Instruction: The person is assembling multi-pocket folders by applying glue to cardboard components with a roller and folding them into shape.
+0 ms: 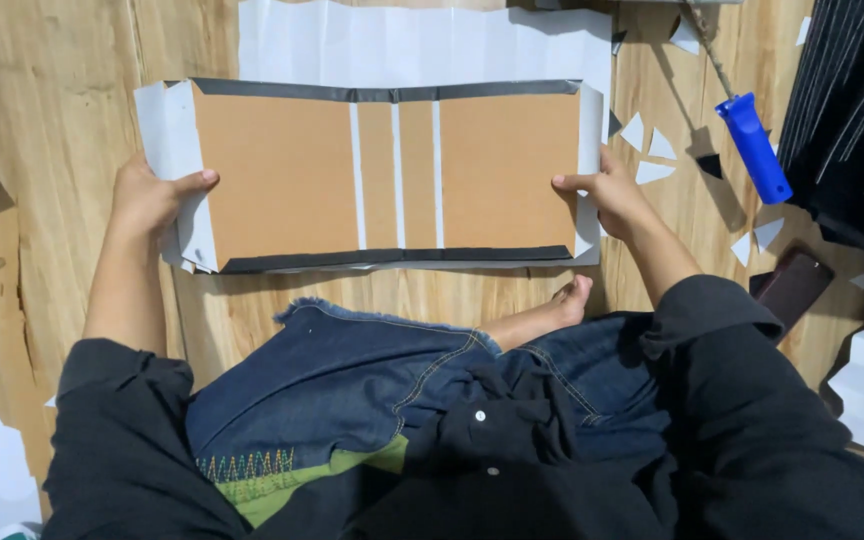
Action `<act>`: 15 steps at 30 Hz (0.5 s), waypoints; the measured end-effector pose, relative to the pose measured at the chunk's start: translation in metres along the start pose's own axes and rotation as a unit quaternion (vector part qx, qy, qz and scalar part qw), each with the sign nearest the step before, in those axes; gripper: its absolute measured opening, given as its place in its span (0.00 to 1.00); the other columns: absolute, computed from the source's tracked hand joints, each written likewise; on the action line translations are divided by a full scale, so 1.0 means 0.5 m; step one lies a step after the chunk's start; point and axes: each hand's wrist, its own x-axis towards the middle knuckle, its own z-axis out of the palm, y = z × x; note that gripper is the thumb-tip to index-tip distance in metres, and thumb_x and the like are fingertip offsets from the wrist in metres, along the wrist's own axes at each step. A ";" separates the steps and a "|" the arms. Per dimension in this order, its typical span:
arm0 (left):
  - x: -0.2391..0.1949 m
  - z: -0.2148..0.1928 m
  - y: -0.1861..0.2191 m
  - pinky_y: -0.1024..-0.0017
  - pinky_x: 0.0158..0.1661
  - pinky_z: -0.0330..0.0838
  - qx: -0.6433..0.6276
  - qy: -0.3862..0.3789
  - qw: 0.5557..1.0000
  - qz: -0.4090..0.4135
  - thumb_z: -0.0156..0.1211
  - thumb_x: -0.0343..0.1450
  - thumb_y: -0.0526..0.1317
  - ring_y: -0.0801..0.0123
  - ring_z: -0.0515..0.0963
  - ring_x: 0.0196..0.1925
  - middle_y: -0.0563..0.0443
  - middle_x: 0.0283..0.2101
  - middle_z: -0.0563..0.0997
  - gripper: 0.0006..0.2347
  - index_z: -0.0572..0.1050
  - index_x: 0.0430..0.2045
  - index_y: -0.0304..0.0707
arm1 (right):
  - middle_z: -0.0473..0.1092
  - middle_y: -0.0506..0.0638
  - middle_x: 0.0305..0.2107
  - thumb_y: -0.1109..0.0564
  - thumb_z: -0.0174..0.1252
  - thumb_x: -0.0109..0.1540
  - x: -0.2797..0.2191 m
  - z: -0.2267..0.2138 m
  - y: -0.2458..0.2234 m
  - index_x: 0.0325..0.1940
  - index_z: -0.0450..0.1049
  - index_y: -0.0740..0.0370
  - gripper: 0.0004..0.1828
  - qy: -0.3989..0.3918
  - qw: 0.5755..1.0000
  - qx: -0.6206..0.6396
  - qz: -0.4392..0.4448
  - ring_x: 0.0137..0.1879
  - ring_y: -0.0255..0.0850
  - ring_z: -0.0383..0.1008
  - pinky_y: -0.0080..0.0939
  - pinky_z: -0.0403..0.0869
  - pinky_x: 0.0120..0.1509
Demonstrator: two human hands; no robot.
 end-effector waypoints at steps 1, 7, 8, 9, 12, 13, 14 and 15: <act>-0.004 0.003 0.005 0.71 0.38 0.75 -0.026 -0.004 1.000 -0.008 0.68 0.54 0.38 0.71 0.78 0.42 0.55 0.43 0.79 0.20 0.72 0.40 0.44 | 0.69 0.50 0.46 0.64 0.58 0.50 -0.003 -0.003 -0.006 0.55 0.61 0.57 0.29 -0.009 1.000 -0.001 0.008 0.51 0.42 0.71 0.39 0.71 0.55; -0.026 -0.009 0.029 0.74 0.36 0.73 -0.018 -0.007 1.000 0.023 0.67 0.54 0.42 0.74 0.77 0.43 0.57 0.44 0.78 0.21 0.70 0.40 0.46 | 0.70 0.49 0.45 0.62 0.59 0.51 -0.007 -0.003 -0.002 0.54 0.63 0.58 0.27 -0.011 0.999 -0.025 -0.030 0.51 0.40 0.71 0.38 0.70 0.56; -0.031 -0.008 0.036 0.74 0.36 0.73 -0.018 -0.008 1.000 0.024 0.67 0.54 0.42 0.74 0.77 0.43 0.57 0.44 0.78 0.21 0.70 0.40 0.46 | 0.70 0.49 0.45 0.62 0.59 0.51 -0.011 -0.001 -0.006 0.54 0.63 0.58 0.27 -0.010 0.999 -0.025 -0.031 0.51 0.40 0.71 0.38 0.70 0.56; -0.038 -0.010 0.041 0.74 0.37 0.73 -0.020 -0.007 1.000 0.020 0.67 0.54 0.42 0.73 0.77 0.43 0.57 0.45 0.78 0.21 0.70 0.41 0.46 | 0.70 0.49 0.46 0.62 0.59 0.50 -0.014 0.003 -0.009 0.54 0.63 0.58 0.28 0.000 0.999 -0.039 -0.034 0.51 0.40 0.71 0.38 0.70 0.56; -0.043 -0.012 0.038 0.74 0.37 0.73 -0.014 0.004 1.000 0.018 0.67 0.55 0.41 0.72 0.77 0.43 0.57 0.45 0.78 0.21 0.70 0.41 0.45 | 0.70 0.49 0.47 0.59 0.60 0.51 -0.002 0.003 0.010 0.54 0.63 0.58 0.28 0.023 0.993 -0.101 -0.052 0.52 0.39 0.71 0.38 0.70 0.55; -0.037 -0.007 0.037 0.74 0.36 0.73 -0.010 0.012 1.000 0.027 0.67 0.56 0.41 0.72 0.77 0.43 0.57 0.44 0.78 0.20 0.70 0.41 0.45 | 0.70 0.48 0.47 0.56 0.61 0.52 0.007 -0.003 0.016 0.54 0.63 0.58 0.28 0.039 0.985 -0.149 -0.071 0.51 0.38 0.71 0.37 0.69 0.55; -0.042 -0.004 0.037 0.74 0.36 0.73 -0.011 0.011 0.999 0.028 0.67 0.56 0.41 0.72 0.77 0.43 0.57 0.44 0.78 0.20 0.70 0.41 0.45 | 0.70 0.48 0.47 0.56 0.61 0.52 0.003 -0.004 0.023 0.54 0.63 0.58 0.28 0.041 0.985 -0.150 -0.071 0.51 0.38 0.71 0.37 0.69 0.55; -0.043 -0.005 0.042 0.73 0.37 0.73 -0.004 0.013 1.000 0.020 0.66 0.56 0.40 0.71 0.77 0.43 0.56 0.44 0.77 0.21 0.70 0.42 0.44 | 0.70 0.49 0.45 0.53 0.62 0.51 0.006 -0.003 0.024 0.51 0.65 0.59 0.25 0.061 0.974 -0.205 -0.072 0.49 0.40 0.71 0.38 0.68 0.51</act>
